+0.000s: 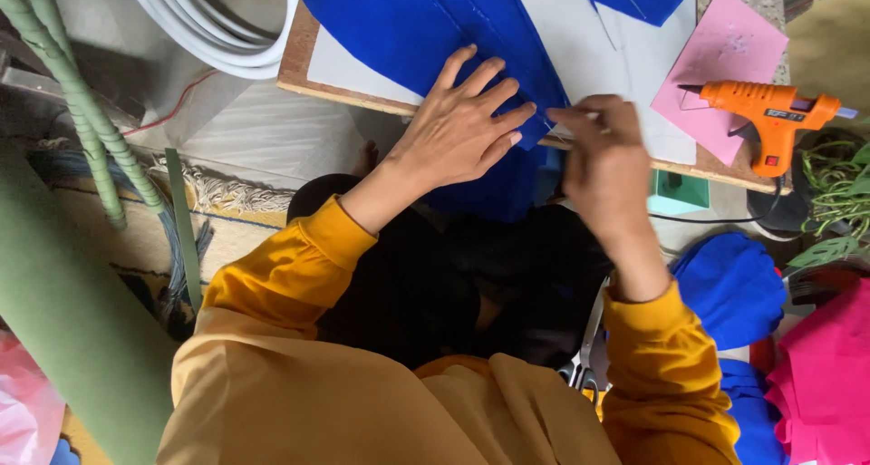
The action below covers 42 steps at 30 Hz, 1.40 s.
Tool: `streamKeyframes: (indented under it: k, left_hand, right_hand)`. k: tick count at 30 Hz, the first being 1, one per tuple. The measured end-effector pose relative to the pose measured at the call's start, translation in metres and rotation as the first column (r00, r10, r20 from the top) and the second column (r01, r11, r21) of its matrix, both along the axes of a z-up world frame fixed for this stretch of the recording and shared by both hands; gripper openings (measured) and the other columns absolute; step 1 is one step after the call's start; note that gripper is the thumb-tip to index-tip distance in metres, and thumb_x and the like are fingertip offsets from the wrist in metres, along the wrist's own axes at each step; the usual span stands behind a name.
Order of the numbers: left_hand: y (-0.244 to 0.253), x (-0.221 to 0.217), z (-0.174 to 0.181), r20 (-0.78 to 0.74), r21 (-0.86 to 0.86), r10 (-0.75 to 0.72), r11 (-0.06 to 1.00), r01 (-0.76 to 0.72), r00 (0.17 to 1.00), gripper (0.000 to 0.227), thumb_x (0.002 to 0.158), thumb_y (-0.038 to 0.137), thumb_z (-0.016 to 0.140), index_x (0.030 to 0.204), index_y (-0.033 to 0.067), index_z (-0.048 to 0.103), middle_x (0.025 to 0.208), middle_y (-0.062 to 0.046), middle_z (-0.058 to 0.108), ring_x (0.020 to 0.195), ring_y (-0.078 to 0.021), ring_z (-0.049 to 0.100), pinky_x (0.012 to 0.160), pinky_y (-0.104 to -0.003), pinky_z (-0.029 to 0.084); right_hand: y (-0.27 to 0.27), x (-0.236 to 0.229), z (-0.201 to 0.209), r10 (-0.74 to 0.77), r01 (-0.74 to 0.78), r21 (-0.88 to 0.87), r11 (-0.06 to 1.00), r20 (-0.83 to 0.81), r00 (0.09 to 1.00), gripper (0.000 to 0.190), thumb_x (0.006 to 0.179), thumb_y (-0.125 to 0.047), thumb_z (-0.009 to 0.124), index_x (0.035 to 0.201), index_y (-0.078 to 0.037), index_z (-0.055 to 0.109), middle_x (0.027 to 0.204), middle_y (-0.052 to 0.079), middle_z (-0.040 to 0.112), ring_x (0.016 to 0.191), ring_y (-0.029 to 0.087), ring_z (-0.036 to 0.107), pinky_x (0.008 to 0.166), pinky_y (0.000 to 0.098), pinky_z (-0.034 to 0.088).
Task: Assembling blue fabric pieces into a structure using a hot glue gun and scissors
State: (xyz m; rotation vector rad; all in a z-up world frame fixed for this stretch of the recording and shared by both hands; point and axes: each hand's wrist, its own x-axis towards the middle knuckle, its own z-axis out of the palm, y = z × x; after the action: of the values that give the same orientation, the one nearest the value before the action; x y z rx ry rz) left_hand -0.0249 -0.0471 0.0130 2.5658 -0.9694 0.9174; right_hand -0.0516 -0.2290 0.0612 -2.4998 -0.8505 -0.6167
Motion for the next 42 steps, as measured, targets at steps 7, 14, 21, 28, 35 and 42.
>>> streamKeyframes:
  k: [7,14,21,28,35,42]
  left_hand:
    - [0.040,0.009,0.016,-0.280,-0.160,-0.091,0.986,0.047,0.956,0.037,0.092,0.031,0.039,0.120,0.0098,0.052,0.118,-0.007,0.054,0.119,-0.0281,0.038,0.101,-0.047,0.023]
    - [0.107,0.042,0.001,-0.061,-0.123,0.401,0.905,-0.406,0.914,0.024,0.080,0.008,0.057,0.102,0.0005,0.065,0.103,-0.010,0.055,0.091,-0.0252,0.052,0.082,-0.035,0.042]
    - [0.105,0.041,-0.005,-0.007,0.019,0.505,0.863,-0.505,0.863,0.026,0.084,0.024,0.059,0.103,0.0080,0.067,0.104,-0.003,0.058,0.089,-0.0182,0.051,0.079,-0.030,0.036]
    - [0.109,0.050,-0.008,-0.107,-0.038,0.502,0.860,-0.508,0.858,0.045,0.079,0.025,0.063,0.116,0.0034,0.052,0.108,-0.011,0.052,0.090,-0.0243,0.052,0.084,-0.035,0.034]
    - [0.110,0.081,-0.012,-0.086,0.074,0.455,0.890,-0.449,0.886,0.072,0.065,0.032,0.068,0.128,0.0117,0.039,0.105,-0.007,0.063,0.086,-0.0262,0.058,0.079,-0.040,0.037]
    - [0.104,0.079,-0.022,0.024,0.146,0.465,0.874,-0.463,0.885,0.071,0.078,0.031,0.050,0.141,0.0130,0.023,0.113,-0.005,0.063,0.107,-0.0268,0.041,0.092,-0.042,0.014]
  right_hand:
    - [0.007,0.004,0.002,-0.009,0.009,-0.085,0.996,0.009,1.000,0.034,0.067,0.012,0.054,0.097,-0.001,0.066,0.097,0.013,0.052,0.086,0.028,0.048,0.068,0.0344,0.042]
    - [0.014,0.027,0.023,0.059,-0.060,0.068,0.996,0.021,0.998,0.031,0.075,0.020,0.049,0.100,0.010,0.063,0.097,0.019,0.052,0.080,0.026,0.046,0.062,0.0303,0.038]
    - [0.083,0.062,0.013,0.263,-0.259,0.067,0.963,-0.051,0.963,0.041,0.068,0.021,0.043,0.106,0.013,0.056,0.099,0.024,0.060,0.085,0.031,0.060,0.080,0.0347,0.047]
    - [0.109,0.090,-0.013,0.195,-0.199,-0.069,0.978,-0.054,0.979,0.052,0.062,0.023,0.046,0.113,0.010,0.049,0.097,0.023,0.062,0.088,0.031,0.062,0.082,0.0370,0.049]
    - [0.110,0.093,-0.018,0.177,-0.167,-0.155,0.974,0.056,0.983,0.064,0.060,0.023,0.045,0.121,0.005,0.041,0.093,0.019,0.065,0.089,0.032,0.058,0.082,0.0399,0.048]
    - [0.084,0.095,0.004,0.294,-0.298,-0.051,0.953,-0.080,0.953,0.056,0.068,0.023,0.047,0.119,0.001,0.048,0.114,0.019,0.048,0.092,0.030,0.055,0.083,0.0361,0.047]
